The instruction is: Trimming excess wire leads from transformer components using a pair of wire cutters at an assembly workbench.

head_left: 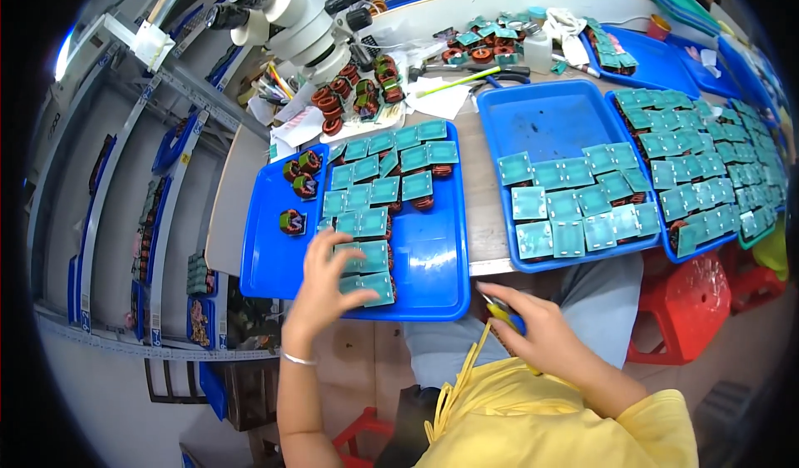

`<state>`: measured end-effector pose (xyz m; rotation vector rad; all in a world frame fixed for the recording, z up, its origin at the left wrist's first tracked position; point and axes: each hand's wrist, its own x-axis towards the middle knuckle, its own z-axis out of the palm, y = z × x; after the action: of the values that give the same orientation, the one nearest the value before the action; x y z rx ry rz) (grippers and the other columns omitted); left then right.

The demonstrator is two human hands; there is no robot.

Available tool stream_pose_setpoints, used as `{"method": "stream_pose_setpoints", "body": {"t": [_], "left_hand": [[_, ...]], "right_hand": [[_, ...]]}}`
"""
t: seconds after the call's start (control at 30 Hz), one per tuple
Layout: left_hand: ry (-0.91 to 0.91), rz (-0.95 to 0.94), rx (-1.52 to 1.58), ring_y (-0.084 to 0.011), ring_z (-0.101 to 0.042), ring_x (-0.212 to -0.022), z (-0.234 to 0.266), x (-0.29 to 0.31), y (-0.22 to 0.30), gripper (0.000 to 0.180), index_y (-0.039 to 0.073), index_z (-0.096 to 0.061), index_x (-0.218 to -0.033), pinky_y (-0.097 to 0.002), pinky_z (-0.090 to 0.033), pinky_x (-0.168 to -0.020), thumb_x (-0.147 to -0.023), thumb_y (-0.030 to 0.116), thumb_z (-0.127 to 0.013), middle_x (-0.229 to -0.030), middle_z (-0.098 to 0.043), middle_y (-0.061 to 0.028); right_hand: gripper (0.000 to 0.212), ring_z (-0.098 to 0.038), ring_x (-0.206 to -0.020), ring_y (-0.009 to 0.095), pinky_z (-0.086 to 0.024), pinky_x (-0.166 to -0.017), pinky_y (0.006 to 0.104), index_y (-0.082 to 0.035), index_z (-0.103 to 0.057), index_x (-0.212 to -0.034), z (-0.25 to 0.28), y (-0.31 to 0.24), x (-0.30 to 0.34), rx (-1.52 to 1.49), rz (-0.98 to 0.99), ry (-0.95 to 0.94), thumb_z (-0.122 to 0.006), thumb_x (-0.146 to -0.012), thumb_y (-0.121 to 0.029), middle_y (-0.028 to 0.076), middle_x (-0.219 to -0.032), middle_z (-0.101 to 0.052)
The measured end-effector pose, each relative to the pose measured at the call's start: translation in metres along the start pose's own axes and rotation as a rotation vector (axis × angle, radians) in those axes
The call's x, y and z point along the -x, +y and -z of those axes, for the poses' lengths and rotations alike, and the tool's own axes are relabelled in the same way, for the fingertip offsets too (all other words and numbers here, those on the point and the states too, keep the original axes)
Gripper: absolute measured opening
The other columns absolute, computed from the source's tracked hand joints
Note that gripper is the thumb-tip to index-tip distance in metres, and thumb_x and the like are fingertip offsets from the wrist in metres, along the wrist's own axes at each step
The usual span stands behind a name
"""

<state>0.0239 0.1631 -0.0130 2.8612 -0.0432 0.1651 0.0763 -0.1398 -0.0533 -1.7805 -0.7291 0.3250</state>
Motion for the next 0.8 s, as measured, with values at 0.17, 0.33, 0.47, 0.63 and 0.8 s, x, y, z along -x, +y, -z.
{"method": "stream_pose_setpoints", "body": {"t": [0.17, 0.33, 0.47, 0.63, 0.8], "left_hand": [[0.036, 0.069, -0.17, -0.0351, -0.026, -0.127, -0.024, 0.028, 0.017, 0.058, 0.01, -0.052, -0.1, -0.0499, -0.019, -0.105, -0.054, 0.029, -0.083, -0.12, -0.04, -0.0114], [0.15, 0.077, 0.016, -0.0347, -0.029, -0.126, -0.021, 0.029, 0.027, 0.053, 0.009, -0.053, -0.095, -0.0478, -0.024, -0.103, -0.054, 0.022, -0.083, -0.117, -0.042, -0.0105], [0.23, 0.168, 0.764, -0.0257, -0.044, -0.116, -0.009, 0.029, 0.059, 0.054, 0.005, -0.049, -0.103, -0.0368, -0.037, -0.096, -0.06, 0.011, -0.081, -0.114, -0.047, -0.0097], [0.202, 0.192, 1.732, -0.026, -0.057, -0.101, -0.025, 0.028, 0.097, 0.077, -0.002, -0.035, -0.128, -0.0385, -0.048, -0.085, -0.069, 0.023, -0.078, -0.11, -0.052, -0.0136], [0.116, 0.18, 1.935, -0.0298, -0.059, -0.099, -0.03, 0.02, 0.135, 0.083, -0.002, -0.025, -0.13, -0.039, -0.053, -0.079, -0.072, 0.033, -0.074, -0.11, -0.053, -0.0239]], "right_hand": [[0.038, -0.061, -0.082, 0.034, -0.049, -0.07, 0.0394, -0.002, -0.051, -0.114, -0.049, 0.005, -0.058, 0.289, 0.106, -0.038, -0.06, -0.078, -0.005, 0.019, -0.09, -0.062], [0.035, -0.06, -0.073, 0.036, -0.049, -0.064, 0.0436, 0.002, -0.051, -0.109, -0.066, 0.005, -0.093, 0.638, 0.05, -0.091, -0.058, -0.076, -0.008, 0.021, -0.078, -0.059], [0.034, -0.06, -0.077, 0.037, -0.049, -0.066, 0.0429, 0.001, -0.053, -0.108, -0.059, 0.0, -0.099, 0.619, -0.01, -0.075, -0.059, -0.075, -0.008, 0.022, -0.086, -0.06], [0.033, -0.062, -0.083, 0.027, -0.048, -0.074, 0.0341, 0.001, -0.056, -0.108, -0.018, -0.012, -0.082, 0.1, 0.176, 0.053, -0.061, -0.078, -0.011, 0.017, -0.095, -0.062], [0.057, -0.048, -0.07, 0.005, -0.044, -0.069, 0.021, 0.003, -0.051, -0.119, 0.022, -0.05, -0.042, -0.643, -0.003, -0.149, -0.07, -0.074, -0.027, 0.01, -0.1, -0.061]]}}
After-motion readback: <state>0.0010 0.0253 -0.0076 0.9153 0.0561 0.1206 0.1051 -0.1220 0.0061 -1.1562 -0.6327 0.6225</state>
